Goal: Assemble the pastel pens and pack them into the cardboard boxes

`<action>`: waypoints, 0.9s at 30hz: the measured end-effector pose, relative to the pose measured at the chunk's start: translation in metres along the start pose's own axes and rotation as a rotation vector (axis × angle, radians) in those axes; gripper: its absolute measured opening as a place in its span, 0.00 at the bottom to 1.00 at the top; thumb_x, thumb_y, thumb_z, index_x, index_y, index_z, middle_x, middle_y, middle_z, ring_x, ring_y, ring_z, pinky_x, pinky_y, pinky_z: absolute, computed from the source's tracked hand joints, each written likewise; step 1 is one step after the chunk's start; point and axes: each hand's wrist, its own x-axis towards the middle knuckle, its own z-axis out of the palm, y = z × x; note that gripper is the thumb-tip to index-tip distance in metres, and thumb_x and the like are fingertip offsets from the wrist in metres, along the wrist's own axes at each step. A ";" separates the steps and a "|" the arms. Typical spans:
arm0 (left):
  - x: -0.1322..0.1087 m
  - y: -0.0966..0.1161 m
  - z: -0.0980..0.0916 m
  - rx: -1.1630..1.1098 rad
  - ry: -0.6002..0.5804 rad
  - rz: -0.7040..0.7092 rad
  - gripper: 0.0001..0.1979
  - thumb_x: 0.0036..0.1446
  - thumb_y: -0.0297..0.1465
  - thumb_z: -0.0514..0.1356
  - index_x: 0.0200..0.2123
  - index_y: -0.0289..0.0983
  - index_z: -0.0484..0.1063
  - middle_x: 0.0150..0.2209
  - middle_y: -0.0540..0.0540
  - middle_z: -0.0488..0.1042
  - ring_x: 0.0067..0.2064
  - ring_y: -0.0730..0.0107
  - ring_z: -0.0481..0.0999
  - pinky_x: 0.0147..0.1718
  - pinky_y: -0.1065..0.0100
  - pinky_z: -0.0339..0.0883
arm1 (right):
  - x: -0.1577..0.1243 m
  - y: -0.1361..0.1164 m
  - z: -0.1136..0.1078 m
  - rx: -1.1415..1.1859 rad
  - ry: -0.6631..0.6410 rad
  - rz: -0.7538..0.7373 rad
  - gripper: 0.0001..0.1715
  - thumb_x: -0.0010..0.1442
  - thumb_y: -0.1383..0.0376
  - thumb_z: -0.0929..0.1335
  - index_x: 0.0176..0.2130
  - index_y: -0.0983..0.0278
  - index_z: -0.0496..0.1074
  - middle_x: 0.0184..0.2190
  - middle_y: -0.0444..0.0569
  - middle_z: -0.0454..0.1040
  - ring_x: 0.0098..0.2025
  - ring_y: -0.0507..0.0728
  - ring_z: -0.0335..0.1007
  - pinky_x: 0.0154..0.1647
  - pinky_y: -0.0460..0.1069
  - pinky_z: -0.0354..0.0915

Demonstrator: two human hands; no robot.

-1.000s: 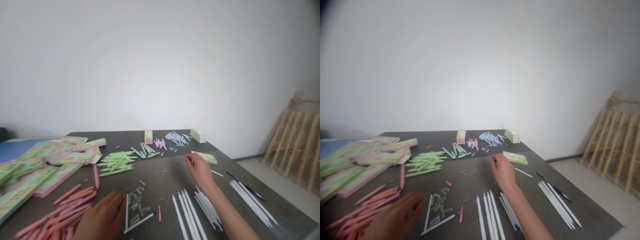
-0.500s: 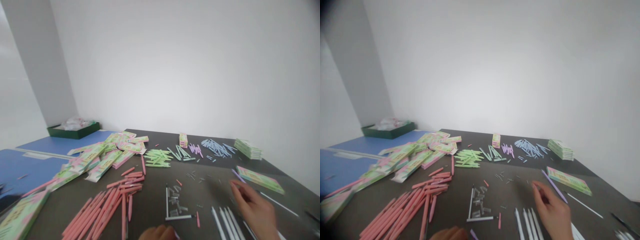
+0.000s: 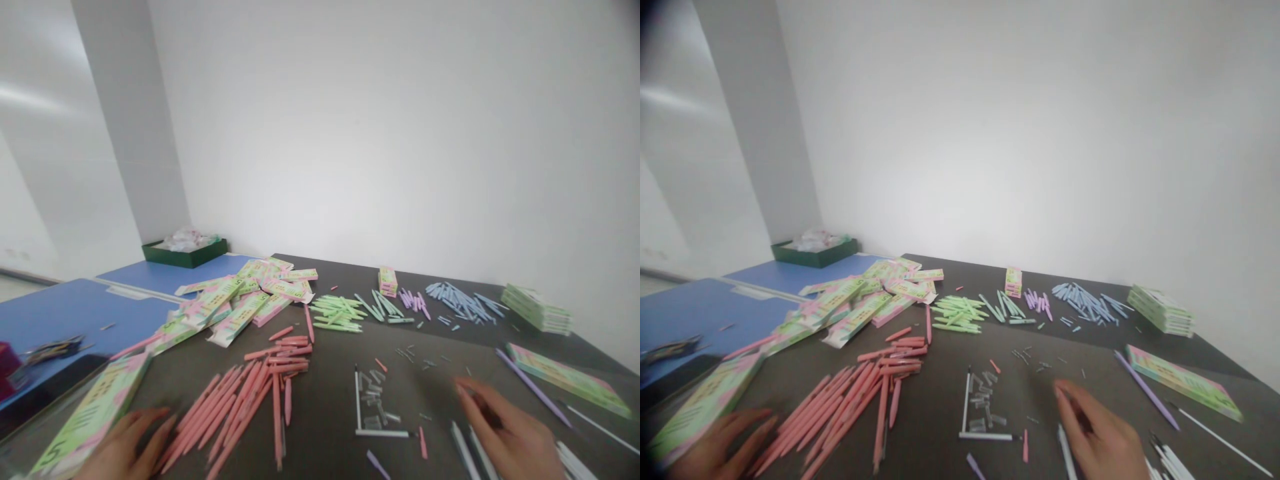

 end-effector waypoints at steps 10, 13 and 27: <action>0.026 0.040 -0.014 0.040 -0.319 -0.069 0.23 0.50 0.42 0.50 0.42 0.32 0.71 0.42 0.37 0.75 0.42 0.58 0.75 0.43 0.64 0.65 | -0.014 -0.219 0.108 0.039 -0.778 -0.041 0.25 0.44 0.66 0.72 0.45 0.63 0.70 0.39 0.57 0.74 0.32 0.64 0.76 0.29 0.53 0.71; 0.023 0.043 -0.007 0.065 -0.305 -0.047 0.17 0.52 0.38 0.48 0.37 0.36 0.71 0.38 0.40 0.75 0.37 0.62 0.76 0.38 0.66 0.65 | -0.019 -0.251 0.132 -0.059 -0.843 0.053 0.33 0.42 0.69 0.73 0.50 0.68 0.68 0.44 0.65 0.71 0.37 0.68 0.75 0.33 0.57 0.71; 0.036 0.052 -0.008 0.000 -0.346 -0.019 0.14 0.53 0.34 0.49 0.38 0.38 0.71 0.27 0.46 0.76 0.30 0.64 0.75 0.28 0.69 0.58 | -0.019 -0.224 0.116 0.039 -0.645 -0.033 0.25 0.48 0.79 0.60 0.44 0.63 0.70 0.34 0.55 0.74 0.26 0.58 0.74 0.21 0.47 0.67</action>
